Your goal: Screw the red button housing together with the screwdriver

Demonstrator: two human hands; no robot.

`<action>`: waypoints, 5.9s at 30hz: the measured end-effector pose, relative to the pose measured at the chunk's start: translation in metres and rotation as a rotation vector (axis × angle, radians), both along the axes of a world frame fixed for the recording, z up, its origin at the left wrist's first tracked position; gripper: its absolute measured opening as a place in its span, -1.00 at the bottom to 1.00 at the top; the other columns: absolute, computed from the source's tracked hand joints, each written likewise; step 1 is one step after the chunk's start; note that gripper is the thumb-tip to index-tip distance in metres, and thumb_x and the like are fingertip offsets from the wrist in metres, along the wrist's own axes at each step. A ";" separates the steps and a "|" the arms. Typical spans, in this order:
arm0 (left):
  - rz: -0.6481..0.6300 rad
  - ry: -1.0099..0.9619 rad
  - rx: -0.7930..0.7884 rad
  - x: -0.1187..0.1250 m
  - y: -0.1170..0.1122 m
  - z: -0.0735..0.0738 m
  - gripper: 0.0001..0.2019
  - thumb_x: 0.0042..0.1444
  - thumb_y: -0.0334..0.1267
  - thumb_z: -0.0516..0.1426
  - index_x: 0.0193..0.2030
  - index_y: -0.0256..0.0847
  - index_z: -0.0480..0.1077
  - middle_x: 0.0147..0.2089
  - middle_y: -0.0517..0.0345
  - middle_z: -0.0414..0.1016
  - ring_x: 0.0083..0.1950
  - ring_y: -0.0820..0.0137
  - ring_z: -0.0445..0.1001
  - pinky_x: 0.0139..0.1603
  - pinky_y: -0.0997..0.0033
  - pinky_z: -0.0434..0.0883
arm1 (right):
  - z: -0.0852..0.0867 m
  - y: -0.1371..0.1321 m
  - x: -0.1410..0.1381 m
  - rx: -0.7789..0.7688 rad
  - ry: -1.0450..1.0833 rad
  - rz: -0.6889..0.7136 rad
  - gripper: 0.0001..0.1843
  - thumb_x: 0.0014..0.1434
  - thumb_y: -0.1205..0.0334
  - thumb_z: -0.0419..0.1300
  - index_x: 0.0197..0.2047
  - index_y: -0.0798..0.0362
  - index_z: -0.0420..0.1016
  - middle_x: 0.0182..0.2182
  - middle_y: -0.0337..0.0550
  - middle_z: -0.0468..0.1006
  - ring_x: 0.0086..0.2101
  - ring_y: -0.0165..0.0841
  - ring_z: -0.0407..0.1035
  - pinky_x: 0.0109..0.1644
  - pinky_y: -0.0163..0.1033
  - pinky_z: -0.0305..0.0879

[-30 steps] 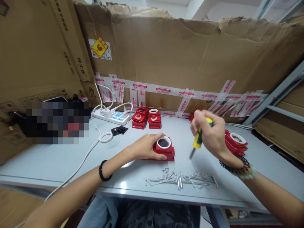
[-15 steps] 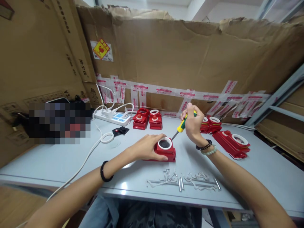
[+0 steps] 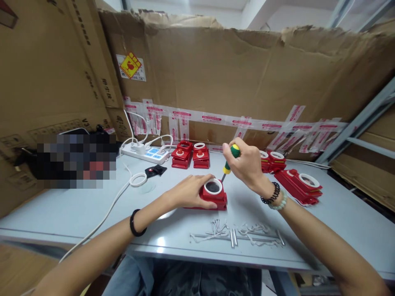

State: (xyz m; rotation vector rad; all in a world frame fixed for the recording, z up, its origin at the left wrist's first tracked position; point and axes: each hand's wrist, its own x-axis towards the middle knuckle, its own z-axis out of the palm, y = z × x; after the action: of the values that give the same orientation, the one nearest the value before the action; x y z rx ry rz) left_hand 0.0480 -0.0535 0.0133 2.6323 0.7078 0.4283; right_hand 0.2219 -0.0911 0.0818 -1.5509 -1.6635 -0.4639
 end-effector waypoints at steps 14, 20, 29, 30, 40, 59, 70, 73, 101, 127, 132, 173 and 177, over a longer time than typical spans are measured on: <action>-0.028 -0.018 -0.002 0.000 0.000 0.001 -0.33 -0.11 0.14 0.20 0.11 -0.11 0.19 -0.06 0.04 0.47 -0.12 0.15 0.46 -0.18 0.32 0.34 | 0.048 -0.005 0.005 -0.500 -0.446 0.086 -0.77 0.19 0.10 -0.02 -0.35 0.07 0.30 -0.46 -0.08 0.47 -0.46 -0.31 0.32 -0.43 -0.24 0.05; -0.025 0.000 0.009 -0.002 0.002 -0.001 -0.32 -0.10 0.14 0.20 0.13 -0.10 0.17 -0.05 0.03 0.46 -0.12 0.15 0.46 -0.18 0.31 0.35 | 0.061 -0.012 0.018 -0.710 -0.466 0.247 -0.80 0.12 0.11 0.04 -0.23 0.03 0.17 -0.43 -0.15 0.44 -0.49 -0.35 0.27 -0.48 -0.28 0.07; -0.031 -0.002 0.025 -0.002 0.001 0.000 -0.35 -0.10 0.14 0.19 0.10 -0.09 0.18 -0.08 0.06 0.47 -0.13 0.17 0.46 -0.20 0.33 0.34 | 0.069 -0.006 0.013 -0.782 -0.473 0.335 -0.82 0.13 0.23 -0.01 -0.17 0.03 0.26 -0.36 -0.15 0.45 -0.49 -0.41 0.26 -0.43 -0.30 0.09; -0.032 -0.001 0.023 -0.002 0.001 0.000 -0.35 -0.10 0.14 0.20 0.10 -0.09 0.18 -0.08 0.06 0.47 -0.13 0.16 0.46 -0.20 0.33 0.34 | 0.070 -0.007 0.013 -0.801 -0.481 0.356 -0.79 0.12 0.25 0.00 -0.14 0.02 0.25 -0.33 -0.14 0.45 -0.48 -0.41 0.27 -0.43 -0.31 0.11; -0.036 0.014 0.042 -0.003 0.002 0.000 -0.35 -0.08 0.18 0.16 0.10 -0.11 0.17 -0.08 0.03 0.47 -0.13 0.15 0.46 -0.20 0.31 0.34 | 0.067 -0.004 0.013 -0.802 -0.391 0.359 -0.75 0.09 0.21 0.06 -0.13 0.03 0.21 -0.33 -0.14 0.46 -0.54 -0.44 0.24 -0.50 -0.31 0.08; -0.023 0.015 0.045 -0.005 0.002 0.000 -0.32 -0.10 0.22 0.16 0.10 -0.10 0.16 -0.07 0.03 0.46 -0.12 0.14 0.46 -0.18 0.31 0.34 | 0.060 -0.002 0.020 -0.703 -0.308 0.160 -0.68 0.09 0.06 0.05 -0.12 0.02 0.13 -0.43 -0.16 0.44 -0.50 -0.33 0.31 -0.45 -0.25 0.13; -0.023 0.008 0.030 -0.004 0.000 0.003 -0.34 -0.11 0.19 0.18 0.08 -0.10 0.17 -0.09 0.05 0.47 -0.12 0.14 0.46 -0.18 0.31 0.34 | 0.058 -0.006 0.022 -0.700 -0.253 0.171 -0.71 0.08 0.07 0.03 -0.17 0.00 0.09 -0.45 -0.20 0.43 -0.57 -0.40 0.25 -0.52 -0.29 0.11; -0.031 0.007 0.025 -0.004 0.001 0.003 -0.34 -0.10 0.19 0.18 0.08 -0.11 0.17 -0.10 0.05 0.48 -0.13 0.15 0.47 -0.18 0.31 0.34 | 0.058 -0.008 0.022 -0.740 -0.205 0.253 -0.62 -0.02 0.17 0.13 -0.15 -0.02 0.07 -0.31 -0.16 0.46 -0.51 -0.41 0.28 -0.51 -0.31 0.13; -0.027 0.021 0.022 -0.002 0.001 0.001 -0.34 -0.09 0.17 0.17 0.10 -0.10 0.17 -0.06 0.03 0.46 -0.11 0.14 0.46 -0.18 0.32 0.33 | 0.058 -0.007 0.020 -0.630 -0.238 0.203 -0.71 0.03 0.12 0.11 -0.21 0.00 0.11 -0.50 -0.27 0.35 -0.56 -0.42 0.19 -0.51 -0.30 0.04; -0.020 0.018 -0.015 0.000 0.003 -0.001 -0.35 -0.12 0.14 0.19 0.08 -0.09 0.19 -0.06 0.02 0.45 -0.12 0.17 0.45 -0.18 0.34 0.32 | -0.022 0.002 0.043 -0.954 0.107 0.401 -0.80 -0.03 0.12 0.15 -0.38 0.07 0.45 -0.68 -0.28 0.35 -0.67 -0.45 0.20 -0.60 -0.34 0.13; -0.013 0.023 -0.015 0.000 0.001 0.000 -0.39 -0.11 0.12 0.19 0.06 -0.07 0.20 -0.08 0.06 0.46 -0.15 0.19 0.45 -0.23 0.36 0.31 | -0.027 0.005 0.042 -0.864 0.014 0.435 -0.77 -0.04 0.12 0.20 -0.37 0.11 0.54 -0.46 -0.18 0.53 -0.47 -0.43 0.30 -0.38 -0.35 0.21; -0.018 0.028 0.009 0.000 0.003 -0.001 -0.38 -0.11 0.16 0.18 0.03 -0.12 0.19 -0.08 0.02 0.46 -0.13 0.15 0.45 -0.21 0.32 0.33 | -0.031 0.020 0.034 -0.704 -0.627 0.479 -0.88 -0.07 0.27 0.22 -0.38 0.06 0.47 -0.57 -0.19 0.48 -0.57 -0.45 0.20 -0.49 -0.32 -0.13; -0.019 0.024 0.006 0.000 0.003 -0.001 -0.39 -0.11 0.14 0.19 0.04 -0.11 0.19 -0.08 0.03 0.46 -0.13 0.16 0.45 -0.20 0.32 0.33 | -0.028 0.020 0.033 -0.720 -0.614 0.500 -0.87 -0.09 0.27 0.23 -0.38 0.06 0.48 -0.56 -0.20 0.48 -0.56 -0.45 0.19 -0.48 -0.33 -0.10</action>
State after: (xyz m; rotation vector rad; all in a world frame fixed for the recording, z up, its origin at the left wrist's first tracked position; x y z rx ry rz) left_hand 0.0480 -0.0503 0.0119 2.6522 0.6889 0.3951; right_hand 0.2553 -0.0710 0.0536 -1.4399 -2.8272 -0.0514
